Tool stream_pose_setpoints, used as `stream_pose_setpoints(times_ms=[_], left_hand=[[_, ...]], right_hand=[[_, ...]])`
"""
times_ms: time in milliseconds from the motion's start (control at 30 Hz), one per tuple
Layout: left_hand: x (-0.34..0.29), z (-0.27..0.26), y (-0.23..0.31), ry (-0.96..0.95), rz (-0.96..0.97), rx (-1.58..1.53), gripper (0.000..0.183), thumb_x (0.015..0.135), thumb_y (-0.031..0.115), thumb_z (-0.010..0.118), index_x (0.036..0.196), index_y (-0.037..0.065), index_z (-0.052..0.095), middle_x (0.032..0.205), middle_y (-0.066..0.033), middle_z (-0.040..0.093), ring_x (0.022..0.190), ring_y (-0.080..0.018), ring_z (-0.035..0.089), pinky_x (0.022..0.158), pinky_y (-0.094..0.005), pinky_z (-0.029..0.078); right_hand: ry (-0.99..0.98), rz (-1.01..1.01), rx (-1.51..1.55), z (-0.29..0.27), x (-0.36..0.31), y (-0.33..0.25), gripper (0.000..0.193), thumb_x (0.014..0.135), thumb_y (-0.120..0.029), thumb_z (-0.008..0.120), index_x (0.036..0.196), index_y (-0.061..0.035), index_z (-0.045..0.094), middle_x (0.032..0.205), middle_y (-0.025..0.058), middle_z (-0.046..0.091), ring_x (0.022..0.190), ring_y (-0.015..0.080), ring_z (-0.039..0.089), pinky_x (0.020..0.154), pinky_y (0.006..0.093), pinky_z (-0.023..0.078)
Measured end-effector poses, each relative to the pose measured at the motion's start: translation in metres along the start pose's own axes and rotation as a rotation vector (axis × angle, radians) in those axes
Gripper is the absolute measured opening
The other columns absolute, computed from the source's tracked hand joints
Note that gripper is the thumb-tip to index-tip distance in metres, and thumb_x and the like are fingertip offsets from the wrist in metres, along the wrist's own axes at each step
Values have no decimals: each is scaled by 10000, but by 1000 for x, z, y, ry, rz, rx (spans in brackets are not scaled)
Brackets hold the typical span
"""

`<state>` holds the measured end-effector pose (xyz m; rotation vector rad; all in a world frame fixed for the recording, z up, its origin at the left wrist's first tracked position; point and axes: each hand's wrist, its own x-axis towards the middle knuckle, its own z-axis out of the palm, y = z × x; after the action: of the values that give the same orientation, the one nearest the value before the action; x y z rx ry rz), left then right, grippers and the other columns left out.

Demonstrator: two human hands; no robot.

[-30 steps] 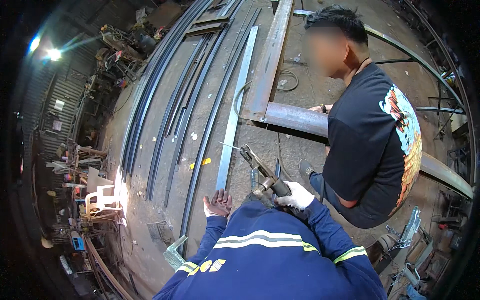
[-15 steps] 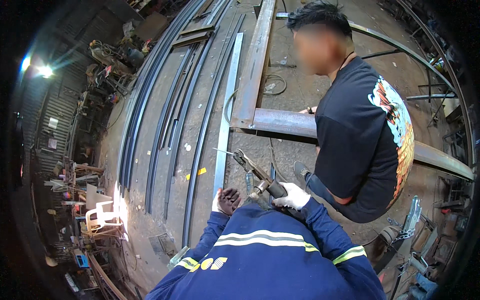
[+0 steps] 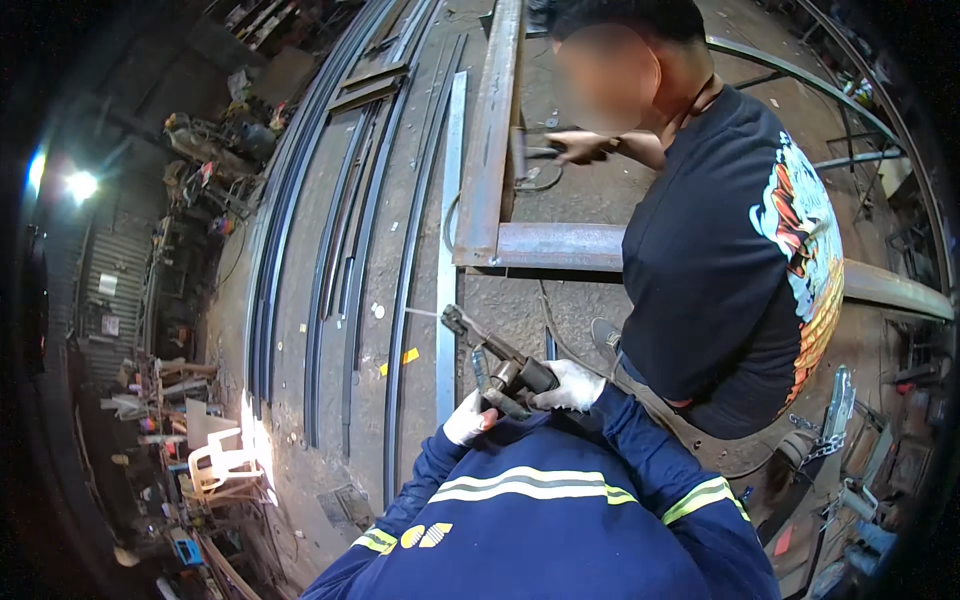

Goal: The person aligns metal beams, helps clamp the frame joints using a C-clamp, and welds the metal pieces together using a welding electrode holder.

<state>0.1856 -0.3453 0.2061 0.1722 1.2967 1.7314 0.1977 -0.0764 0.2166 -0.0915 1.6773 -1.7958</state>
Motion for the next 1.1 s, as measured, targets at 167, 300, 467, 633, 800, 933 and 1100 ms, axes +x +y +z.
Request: stream_pose_setpoints(times_ms=[167, 300, 467, 633, 800, 933, 1100], left_hand=[[23, 26, 16, 489, 56, -250, 452, 857, 205, 757, 1246, 29, 609, 864, 19, 593, 742, -85, 527, 652, -238, 424], [30, 4, 18, 294, -18, 8, 456, 866, 141, 726, 1277, 26, 563, 973, -22, 630, 844, -143, 610, 733, -294, 498], [20, -20, 47, 219, 44, -130, 467, 868, 155, 686, 1278, -1, 525, 1102, -103, 631, 955, -218, 655, 816, -339, 560], [92, -39, 94, -29, 125, -221, 484, 946, 210, 640, 1366, 35, 478, 1142, -111, 620, 1029, -261, 662, 897, -411, 576], [123, -46, 151, -204, 120, 92, 457, 1062, 269, 483, 1421, -8, 425, 1166, -155, 636, 961, -218, 667, 781, -320, 560], [134, -94, 111, -225, 363, 773, 390, 1041, 227, 534, 1342, -20, 535, 1161, -118, 654, 978, -202, 667, 828, -306, 555], [88, -92, 91, -133, -128, 7, 433, 987, 236, 645, 1346, 6, 567, 1267, -136, 640, 1147, -256, 629, 960, -399, 535]], right_hand=[[-38, 23, -180, 1, 9, -1, 453, 789, -167, 762, 1213, -65, 643, 967, 36, 705, 799, 125, 626, 723, 295, 512], [169, -84, -335, 15, 11, 34, 482, 769, -238, 763, 1196, -55, 635, 1012, 125, 711, 870, 214, 673, 805, 367, 525], [399, 138, -444, 60, 36, -1, 762, 767, -371, 771, 1336, 44, 480, 1219, 300, 622, 1132, 421, 616, 951, 459, 496], [864, -89, -187, 61, 67, 1, 601, 767, -278, 770, 1273, -38, 549, 1164, 210, 661, 1108, 347, 637, 956, 424, 489], [996, -10, 84, 47, 57, -60, 403, 792, -197, 742, 1130, -39, 589, 885, 105, 668, 739, 205, 648, 634, 372, 518], [1083, 8, -120, 28, 61, -38, 628, 774, -281, 718, 1316, -19, 541, 1117, 185, 600, 1002, 289, 568, 852, 400, 454], [1421, 168, -437, -13, 47, -14, 716, 816, -353, 710, 1378, 30, 484, 1318, 282, 573, 1216, 397, 572, 1034, 450, 462]])
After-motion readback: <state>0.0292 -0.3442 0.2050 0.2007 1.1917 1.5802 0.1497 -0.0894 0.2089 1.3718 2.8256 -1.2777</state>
